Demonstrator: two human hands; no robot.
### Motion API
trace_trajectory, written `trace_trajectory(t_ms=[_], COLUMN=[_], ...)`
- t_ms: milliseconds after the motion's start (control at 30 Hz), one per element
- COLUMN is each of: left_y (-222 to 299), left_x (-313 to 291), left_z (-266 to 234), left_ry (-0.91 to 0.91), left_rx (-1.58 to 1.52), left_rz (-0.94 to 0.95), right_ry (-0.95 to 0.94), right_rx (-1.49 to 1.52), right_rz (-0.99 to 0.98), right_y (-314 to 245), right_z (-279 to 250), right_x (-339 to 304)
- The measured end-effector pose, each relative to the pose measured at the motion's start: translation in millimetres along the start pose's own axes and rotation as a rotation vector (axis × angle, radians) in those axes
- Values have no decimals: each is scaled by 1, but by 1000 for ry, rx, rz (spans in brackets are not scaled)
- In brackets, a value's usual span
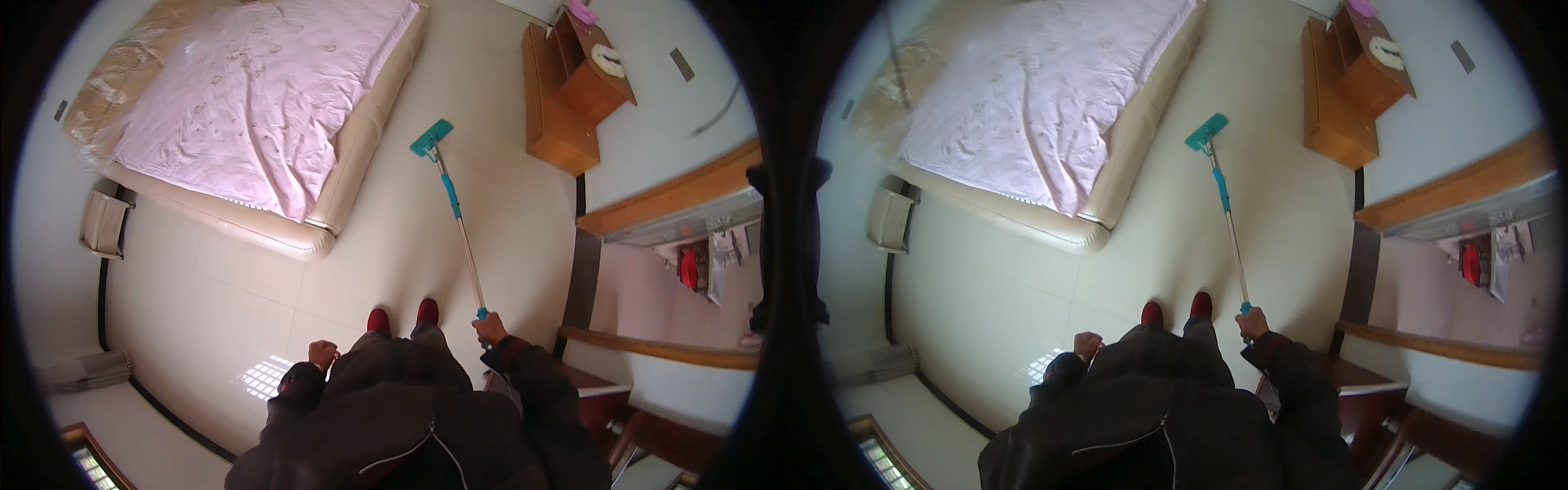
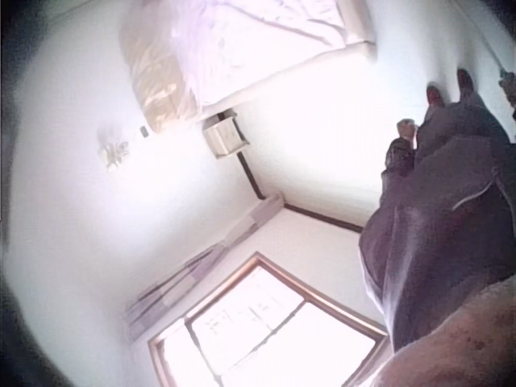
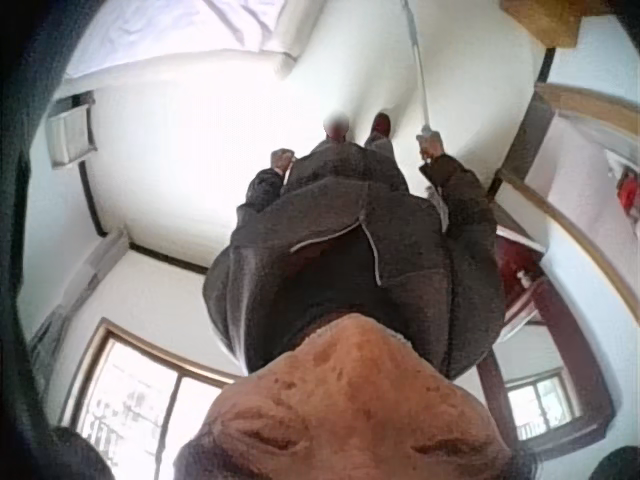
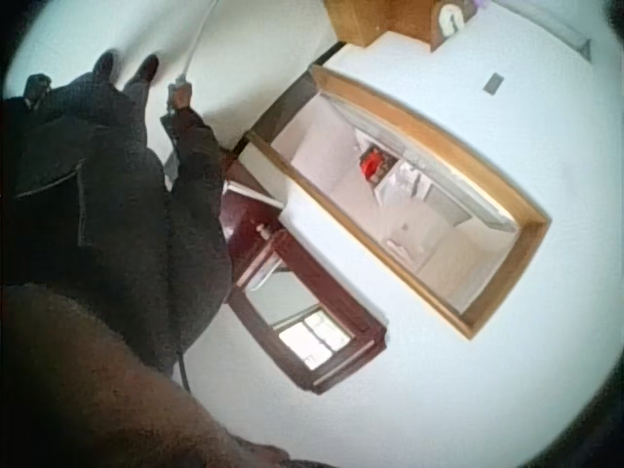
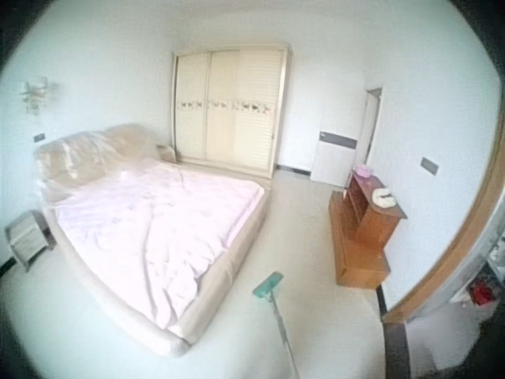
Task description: The person mops the bedroom floor using a flat mop with a blue handle. They move the mop back and forth across the tiled floor, covering areas near the bed, window, and dresser.
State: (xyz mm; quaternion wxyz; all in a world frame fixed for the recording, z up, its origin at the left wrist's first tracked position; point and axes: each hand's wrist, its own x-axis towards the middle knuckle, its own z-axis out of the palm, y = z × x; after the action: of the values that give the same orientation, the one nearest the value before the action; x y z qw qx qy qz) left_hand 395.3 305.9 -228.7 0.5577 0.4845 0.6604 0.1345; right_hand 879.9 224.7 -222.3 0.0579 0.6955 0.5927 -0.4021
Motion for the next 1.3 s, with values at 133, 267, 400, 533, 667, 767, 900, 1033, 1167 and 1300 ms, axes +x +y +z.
trace_trajectory(t_ms=[133,267,400,533,667,767,900,1033,1167,1300], left_y=[51,133,206,237,222,192,137,59,-10,-53], left_x=[-21,-27,-43,-63,-77,-87,-99,-141,-217,-309], left_z=[7,17,42,64,68,61,50,9,-43,-78], left_ry=[57,112,72,4,50,-130,128,63,21,90], left_rx=[-195,-294,-295,-262,183,4,188,58,-114,-238], left_rz=[-140,51,169,184,205,127,176,137,-10,-283], right_ry=[154,-94,-328,-659,-403,-855,-976,-872,-747,-713], right_rx=[84,1312,1489,1428,681,1010,987,1034,1078,919], right_rz=[-212,105,101,96,-931,-332,-32,77,165,319], right_y=[-33,-130,-208,-230,-226,-244,-267,-267,-249,-246], right_z=[-68,-106,-105,-88,-74,-67,-47,-2,34,71], right_x=[79,117,100,52,7,-5,-15,-18,-9,-8])
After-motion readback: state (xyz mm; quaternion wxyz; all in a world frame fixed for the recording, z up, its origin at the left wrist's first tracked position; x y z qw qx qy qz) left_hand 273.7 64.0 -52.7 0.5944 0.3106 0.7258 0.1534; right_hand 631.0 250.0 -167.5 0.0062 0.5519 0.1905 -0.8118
